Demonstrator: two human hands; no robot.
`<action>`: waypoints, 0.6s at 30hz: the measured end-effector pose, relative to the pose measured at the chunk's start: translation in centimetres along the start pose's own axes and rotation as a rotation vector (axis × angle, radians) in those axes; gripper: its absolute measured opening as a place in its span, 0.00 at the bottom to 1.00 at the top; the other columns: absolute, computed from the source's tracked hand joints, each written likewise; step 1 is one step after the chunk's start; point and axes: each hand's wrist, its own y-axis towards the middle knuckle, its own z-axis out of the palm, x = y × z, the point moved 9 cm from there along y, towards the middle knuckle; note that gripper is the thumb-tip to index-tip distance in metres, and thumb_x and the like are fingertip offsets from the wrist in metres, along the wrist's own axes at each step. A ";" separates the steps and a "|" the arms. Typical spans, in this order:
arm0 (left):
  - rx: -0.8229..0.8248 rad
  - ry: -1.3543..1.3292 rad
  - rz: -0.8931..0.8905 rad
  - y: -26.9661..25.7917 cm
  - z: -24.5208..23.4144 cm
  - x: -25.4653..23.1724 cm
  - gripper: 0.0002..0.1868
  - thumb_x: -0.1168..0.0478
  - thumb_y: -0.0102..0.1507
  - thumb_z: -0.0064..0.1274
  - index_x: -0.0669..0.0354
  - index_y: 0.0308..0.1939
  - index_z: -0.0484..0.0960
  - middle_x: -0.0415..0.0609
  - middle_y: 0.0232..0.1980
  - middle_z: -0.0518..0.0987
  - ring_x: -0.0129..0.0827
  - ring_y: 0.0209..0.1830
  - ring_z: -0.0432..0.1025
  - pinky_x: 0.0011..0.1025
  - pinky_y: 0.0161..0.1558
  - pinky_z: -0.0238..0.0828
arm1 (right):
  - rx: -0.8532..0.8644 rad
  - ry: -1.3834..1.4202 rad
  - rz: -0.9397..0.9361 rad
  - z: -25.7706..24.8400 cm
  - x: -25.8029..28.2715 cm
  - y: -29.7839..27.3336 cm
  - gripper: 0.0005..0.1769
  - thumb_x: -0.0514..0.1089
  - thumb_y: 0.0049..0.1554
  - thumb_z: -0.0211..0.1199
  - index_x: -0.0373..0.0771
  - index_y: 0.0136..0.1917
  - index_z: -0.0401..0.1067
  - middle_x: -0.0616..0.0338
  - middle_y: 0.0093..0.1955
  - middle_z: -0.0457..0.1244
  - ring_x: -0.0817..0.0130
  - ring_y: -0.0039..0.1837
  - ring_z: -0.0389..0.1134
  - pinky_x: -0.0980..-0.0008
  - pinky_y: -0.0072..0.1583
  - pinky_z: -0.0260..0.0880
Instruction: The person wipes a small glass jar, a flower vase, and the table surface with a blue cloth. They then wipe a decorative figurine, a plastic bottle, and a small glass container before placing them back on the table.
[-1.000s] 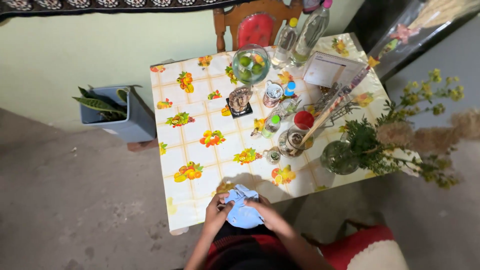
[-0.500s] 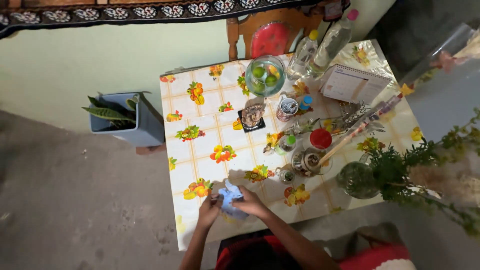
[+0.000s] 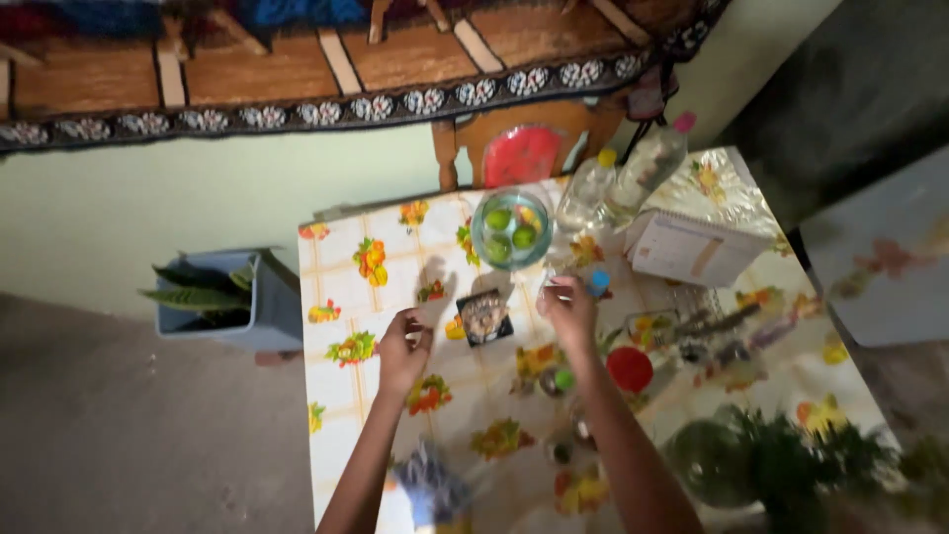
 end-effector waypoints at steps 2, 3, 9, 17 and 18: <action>0.036 -0.032 0.017 3.9 2.4 -2.2 0.20 0.64 0.60 0.56 0.61 0.56 0.77 0.52 0.46 0.85 0.37 0.45 0.81 0.34 0.38 0.77 | -0.032 -0.005 0.049 -1.2 -1.1 4.2 0.15 0.36 0.58 0.65 0.39 0.58 0.70 0.53 0.49 0.70 0.68 0.45 0.73 0.69 0.43 0.73; 0.039 0.020 0.093 5.6 3.4 -3.4 0.23 0.63 0.59 0.60 0.60 0.57 0.76 0.53 0.48 0.85 0.38 0.47 0.81 0.34 0.41 0.77 | 0.059 -0.031 0.079 -0.6 -1.0 5.6 0.20 0.35 0.56 0.67 0.40 0.61 0.68 0.53 0.54 0.68 0.67 0.49 0.72 0.68 0.44 0.73; 0.232 0.363 0.205 12.3 11.5 -3.0 0.49 0.56 0.50 0.73 0.59 0.70 0.62 0.63 0.59 0.75 0.55 0.55 0.73 0.44 0.54 0.73 | 0.234 -0.258 0.010 1.2 -2.7 10.0 0.48 0.43 0.46 0.75 0.37 0.75 0.55 0.47 0.67 0.61 0.59 0.62 0.70 0.63 0.57 0.73; 0.288 0.349 0.297 17.7 18.4 -2.6 0.72 0.56 0.35 0.83 0.59 0.75 0.48 0.65 0.69 0.68 0.65 0.66 0.63 0.49 0.60 0.66 | 0.220 -0.540 0.096 3.1 -3.0 13.6 0.73 0.61 0.39 0.81 0.36 0.82 0.39 0.40 0.76 0.54 0.47 0.69 0.64 0.57 0.63 0.69; 0.325 0.261 0.249 17.9 18.9 -2.3 0.75 0.57 0.34 0.82 0.57 0.76 0.46 0.63 0.69 0.69 0.62 0.68 0.64 0.48 0.63 0.66 | 0.257 -0.576 0.160 3.4 -4.0 13.8 0.73 0.65 0.42 0.78 0.37 0.83 0.37 0.39 0.76 0.55 0.46 0.71 0.63 0.56 0.64 0.68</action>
